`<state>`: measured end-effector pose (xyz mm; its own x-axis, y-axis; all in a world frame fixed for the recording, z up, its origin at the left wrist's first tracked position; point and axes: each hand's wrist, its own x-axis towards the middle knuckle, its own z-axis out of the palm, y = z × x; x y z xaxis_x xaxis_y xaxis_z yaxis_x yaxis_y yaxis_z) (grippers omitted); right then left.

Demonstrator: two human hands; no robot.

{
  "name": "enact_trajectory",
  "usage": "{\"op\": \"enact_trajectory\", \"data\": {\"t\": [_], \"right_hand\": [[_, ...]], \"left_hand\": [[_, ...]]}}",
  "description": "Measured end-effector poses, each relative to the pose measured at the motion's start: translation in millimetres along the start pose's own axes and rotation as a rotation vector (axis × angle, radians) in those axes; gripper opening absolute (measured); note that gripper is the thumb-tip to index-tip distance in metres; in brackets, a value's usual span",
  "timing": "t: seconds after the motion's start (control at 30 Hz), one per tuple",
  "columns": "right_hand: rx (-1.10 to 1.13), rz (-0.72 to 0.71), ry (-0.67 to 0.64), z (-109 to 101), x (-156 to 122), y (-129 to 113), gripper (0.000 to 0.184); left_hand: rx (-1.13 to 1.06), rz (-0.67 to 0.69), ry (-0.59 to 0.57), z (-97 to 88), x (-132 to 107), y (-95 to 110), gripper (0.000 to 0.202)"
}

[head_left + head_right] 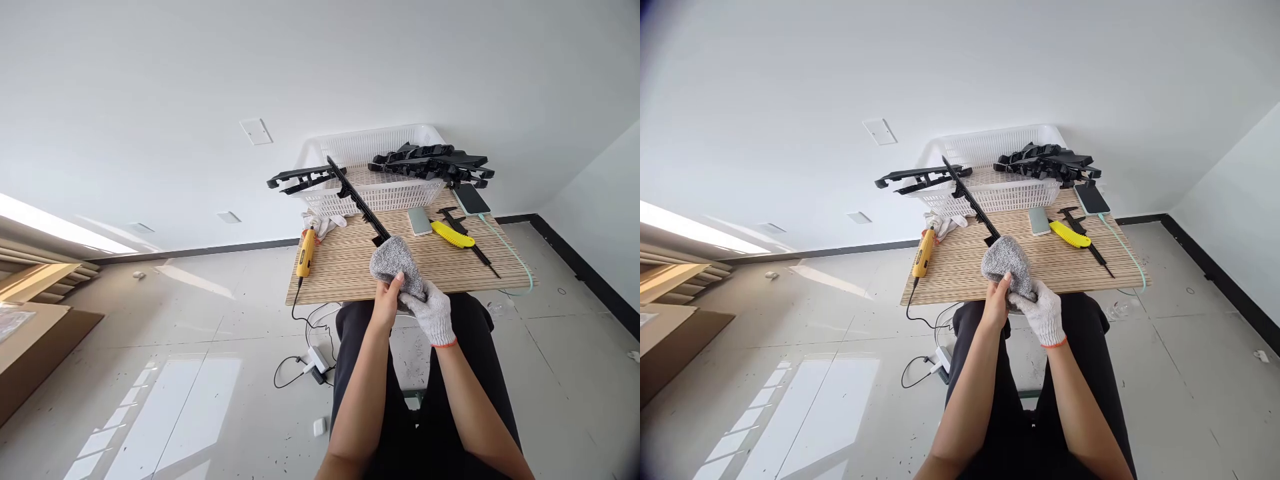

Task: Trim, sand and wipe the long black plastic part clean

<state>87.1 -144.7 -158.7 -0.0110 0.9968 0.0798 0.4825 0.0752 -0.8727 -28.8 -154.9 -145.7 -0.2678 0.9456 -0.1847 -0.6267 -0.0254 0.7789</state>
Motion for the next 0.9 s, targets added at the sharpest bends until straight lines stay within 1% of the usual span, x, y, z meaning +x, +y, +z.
{"op": "enact_trajectory", "data": {"t": [0.07, 0.17, 0.23, 0.3, 0.37, 0.43, 0.57, 0.67, 0.73, 0.8, 0.83, 0.9], "right_hand": [[0.086, -0.016, -0.061, -0.1, -0.1, 4.7, 0.052], [0.283, 0.004, -0.163, 0.0, 0.2, 11.0, 0.054], [0.395, 0.049, -0.236, 0.1, -0.1, 12.3, 0.055], [0.472, 0.117, -0.277, -0.1, -1.0, 10.6, 0.056], [0.510, 0.173, -0.285, -0.2, -2.4, 7.5, 0.058], [0.505, 0.182, -0.278, -0.3, -3.8, 5.2, 0.056], [0.428, 0.119, -0.263, -2.5, -3.8, 5.0, 0.047], [0.381, 0.095, -0.215, -6.7, 1.2, 4.5, 0.051], [0.385, 0.074, -0.198, -9.2, 6.3, 3.3, 0.055], [0.447, 0.057, -0.220, -10.2, 11.2, 2.4, 0.055], [0.494, 0.056, -0.228, -10.0, 13.0, 2.2, 0.055], [0.567, 0.069, -0.213, -8.7, 14.5, 1.5, 0.055]], "left_hand": [[-0.001, -0.006, 0.015, -0.2, -0.7, 0.1, 0.060], [-0.013, -0.018, 0.043, -0.3, 0.0, 0.7, 0.062], [-0.036, -0.027, 0.072, -0.6, 1.7, 1.2, 0.060], [-0.044, -0.032, 0.070, -1.6, 3.9, 1.1, 0.057], [-0.015, -0.027, 0.019, -3.3, 6.0, 0.2, 0.054], [0.037, -0.016, -0.059, -5.0, 7.3, -1.0, 0.050], [0.110, 0.030, -0.171, -6.0, 6.9, -1.5, 0.044], [0.151, 0.061, -0.221, -4.0, 5.4, 0.3, 0.044], [0.170, 0.076, -0.231, -2.3, 4.7, 2.1, 0.044], [0.147, 0.076, -0.218, -1.1, 4.8, 4.2, 0.050], [0.116, 0.070, -0.205, -0.7, 5.1, 5.2, 0.058], [0.049, 0.048, -0.161, -0.7, 5.5, 6.8, 0.082]]}}
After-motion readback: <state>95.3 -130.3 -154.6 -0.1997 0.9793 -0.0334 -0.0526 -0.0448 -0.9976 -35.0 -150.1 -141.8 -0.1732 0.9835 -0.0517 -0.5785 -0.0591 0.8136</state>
